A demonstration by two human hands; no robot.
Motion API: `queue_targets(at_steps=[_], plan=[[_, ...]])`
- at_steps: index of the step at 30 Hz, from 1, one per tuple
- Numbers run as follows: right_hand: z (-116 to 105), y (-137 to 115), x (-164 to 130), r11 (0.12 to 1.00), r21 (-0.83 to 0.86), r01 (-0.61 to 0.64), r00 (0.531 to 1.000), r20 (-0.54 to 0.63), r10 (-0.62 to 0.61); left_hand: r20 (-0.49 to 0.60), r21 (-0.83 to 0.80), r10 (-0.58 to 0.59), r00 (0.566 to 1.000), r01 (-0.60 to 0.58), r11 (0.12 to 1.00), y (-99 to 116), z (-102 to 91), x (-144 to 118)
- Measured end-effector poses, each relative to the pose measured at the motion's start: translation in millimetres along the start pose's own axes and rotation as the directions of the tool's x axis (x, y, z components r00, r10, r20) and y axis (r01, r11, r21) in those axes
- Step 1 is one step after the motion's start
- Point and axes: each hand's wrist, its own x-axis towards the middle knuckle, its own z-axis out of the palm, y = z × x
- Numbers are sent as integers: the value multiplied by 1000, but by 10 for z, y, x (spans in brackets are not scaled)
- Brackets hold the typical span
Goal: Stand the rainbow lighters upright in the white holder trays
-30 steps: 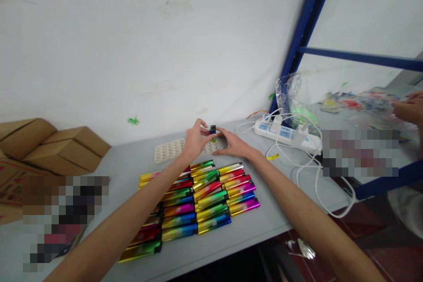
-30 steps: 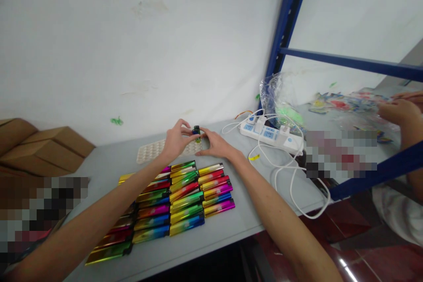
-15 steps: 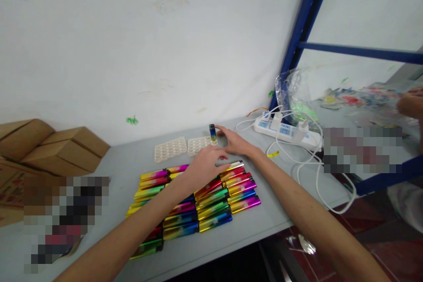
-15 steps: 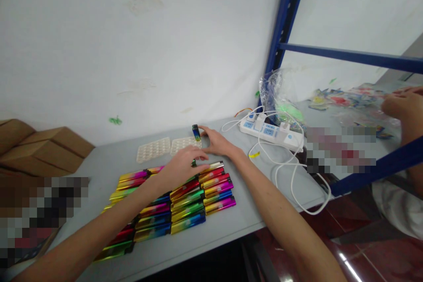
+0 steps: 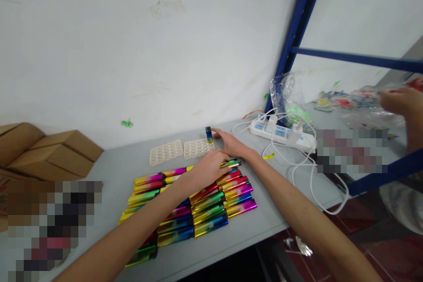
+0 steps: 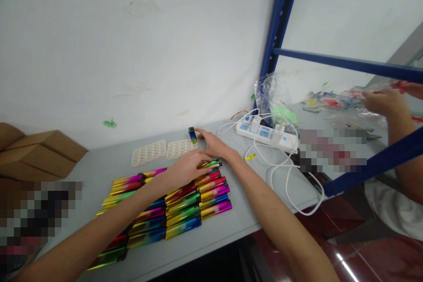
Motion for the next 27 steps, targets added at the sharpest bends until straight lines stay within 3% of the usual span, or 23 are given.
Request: queue_targets(at_steps=[8, 12, 15, 17, 19, 22, 24, 27], plan=[[2, -31, 22, 1000, 19, -24, 1000, 6, 24, 22, 49, 29, 999, -30, 998, 145, -85, -84], [-31, -53, 14, 999, 28, -34, 999, 26, 33, -29, -143, -40, 999, 36, 989, 89, -175, -105], [-50, -42, 0, 999, 42, 4, 999, 40, -6, -112, -373, -106, 988, 57, 926, 57, -246, -181], [-49, -31, -9, 998, 50, 40, 998, 39, -42, -111, -599, -132, 985, 40, 799, 49, -279, -263], [-37, -27, -15, 998, 45, 45, 999, 27, -46, -51, -813, -140, 989, 40, 581, 48, -299, -362], [-15, -42, -20, 999, 38, 6, 1000, 4, -6, 9, -957, -163, 987, 56, 285, 40, -310, -520], [-10, -63, -24, 999, 40, -9, 1000, 3, 9, 18, -979, -184, 983, 54, 195, 17, -303, -613], [-16, -102, -31, 999, 25, -44, 999, 3, 44, -30, -992, -258, 966, 4, 128, -41, -277, -707]])
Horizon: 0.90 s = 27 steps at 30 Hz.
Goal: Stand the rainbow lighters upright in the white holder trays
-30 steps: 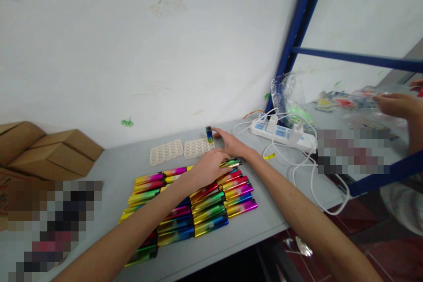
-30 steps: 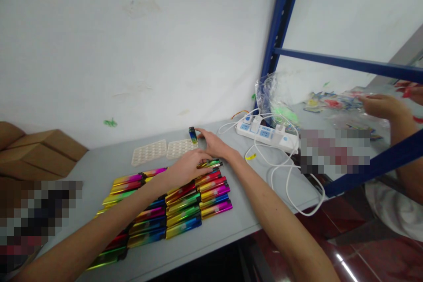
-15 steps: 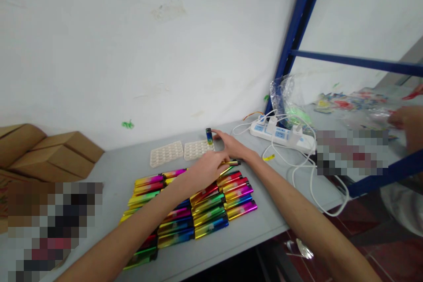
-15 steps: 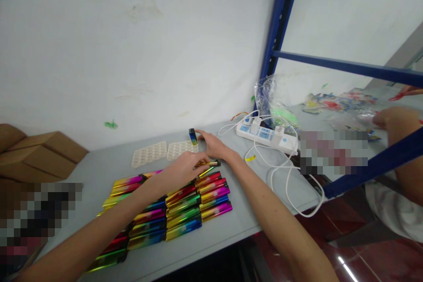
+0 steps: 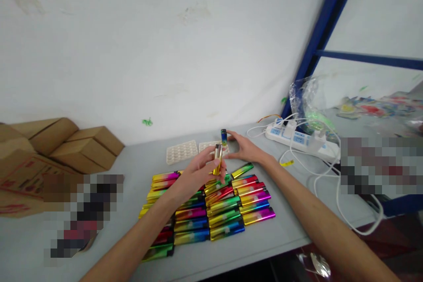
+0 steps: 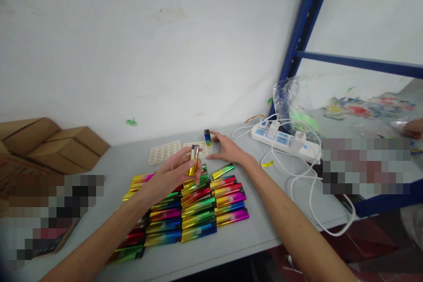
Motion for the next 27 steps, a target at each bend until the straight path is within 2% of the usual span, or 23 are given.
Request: queue_targets(at_steps=[3, 6, 12, 20, 27], plan=[[-7, -23, -7, 999, -18, -31, 999, 9, 31, -139, -44, 38, 989, -45, 998, -12, -58, -22], [-5, -16, -13, 999, -25, -36, 999, 5, 36, -201, -7, 16, 979, -17, 1000, 28, -77, -26], [-10, -2, -22, 999, -32, -26, 1000, -2, 26, -183, 3, -41, 982, 43, 999, 80, -60, -33], [-33, -45, -24, 997, -63, -37, 999, 15, 38, -170, -99, -129, 977, 114, 989, -125, -173, 45], [-27, -28, -29, 998, -58, -31, 999, 6, 31, -178, -126, -202, 963, 181, 975, -127, -143, 37]])
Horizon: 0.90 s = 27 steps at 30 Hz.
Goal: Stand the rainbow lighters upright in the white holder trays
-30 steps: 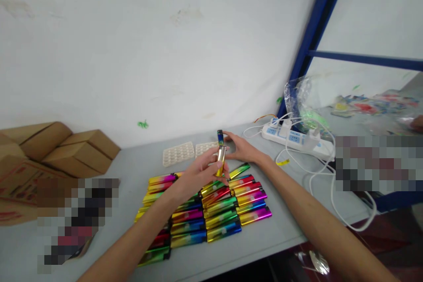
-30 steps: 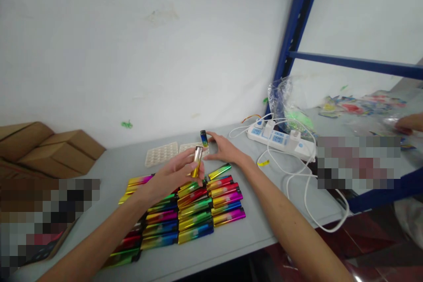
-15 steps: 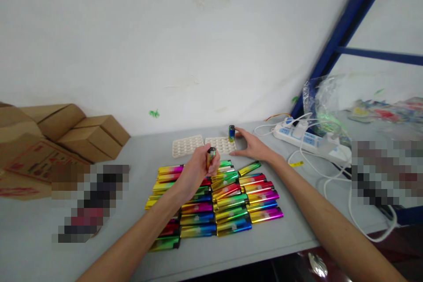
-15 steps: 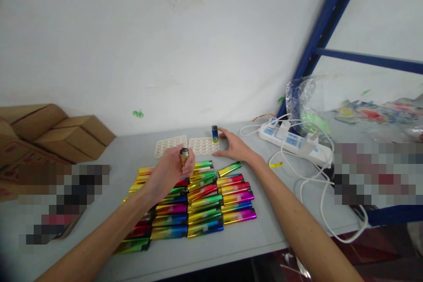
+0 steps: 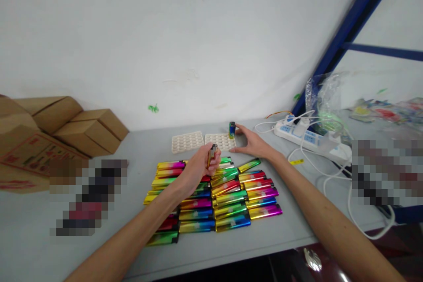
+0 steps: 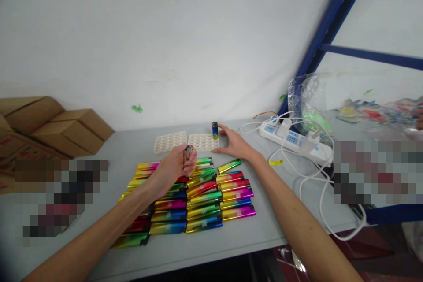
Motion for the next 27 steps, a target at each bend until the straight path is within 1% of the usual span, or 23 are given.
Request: queue_targets(at_steps=[3, 6, 9, 16, 20, 22, 25, 27], plan=[[4, 4, 1, 1000, 8, -3, 1000, -1, 3, -14, -14, -26, 1000, 26, 1000, -9, 2, 8], [8, 11, 3, 1000, 11, 0, 1000, -4, 0, -15, -30, -16, 1000, 15, 999, -23, -3, 8], [11, 18, 3, 1000, 9, 9, 1000, -9, -9, -17, -34, 15, 1000, -16, 999, -7, 5, -19], [13, 6, 10, 1000, 16, 6, 1000, -3, -6, -25, -73, 99, 995, -101, 992, 106, 46, -89], [16, -11, 14, 1000, 28, 5, 1000, -2, -5, -64, -101, 164, 984, -170, 980, 148, 30, -56], [18, -18, 17, 999, 30, 10, 1000, -3, -10, -71, -79, 190, 979, -195, 978, 170, 17, -35], [22, -31, 25, 1000, 19, 15, 1000, -7, -14, -30, 25, 216, 976, -215, 976, 199, -7, 26], [24, -38, 32, 1000, 10, 16, 1000, -6, -16, -16, 85, 240, 971, -237, 968, 210, -23, 116]])
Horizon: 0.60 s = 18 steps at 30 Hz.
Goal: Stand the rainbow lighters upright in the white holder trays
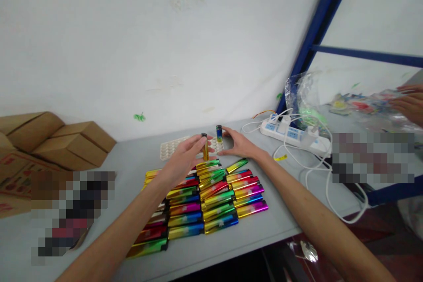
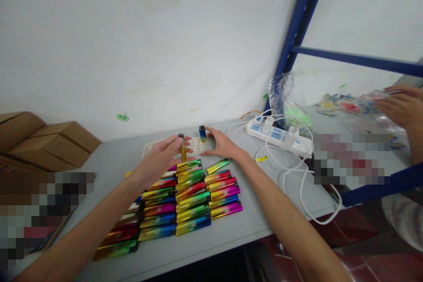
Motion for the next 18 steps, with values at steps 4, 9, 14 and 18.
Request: queue_targets(at_steps=[4, 9, 14, 18], plan=[[9, 17, 12, 999, 19, 36, 999, -6, -36, -69, 146, 99, 993, -88, 985, -65, -15, 303], [23, 65, 24, 997, 15, 76, 997, -16, -76, -60, 499, 322, 945, -251, 829, -166, -42, 655], [-3, 22, 35, 997, 10, 75, 997, -5, -75, 49, 686, 396, 917, -319, 654, -189, -85, 767], [-33, -29, 37, 998, 10, 67, 998, 4, -67, 200, 778, 368, 908, -375, 503, -96, -100, 784]])
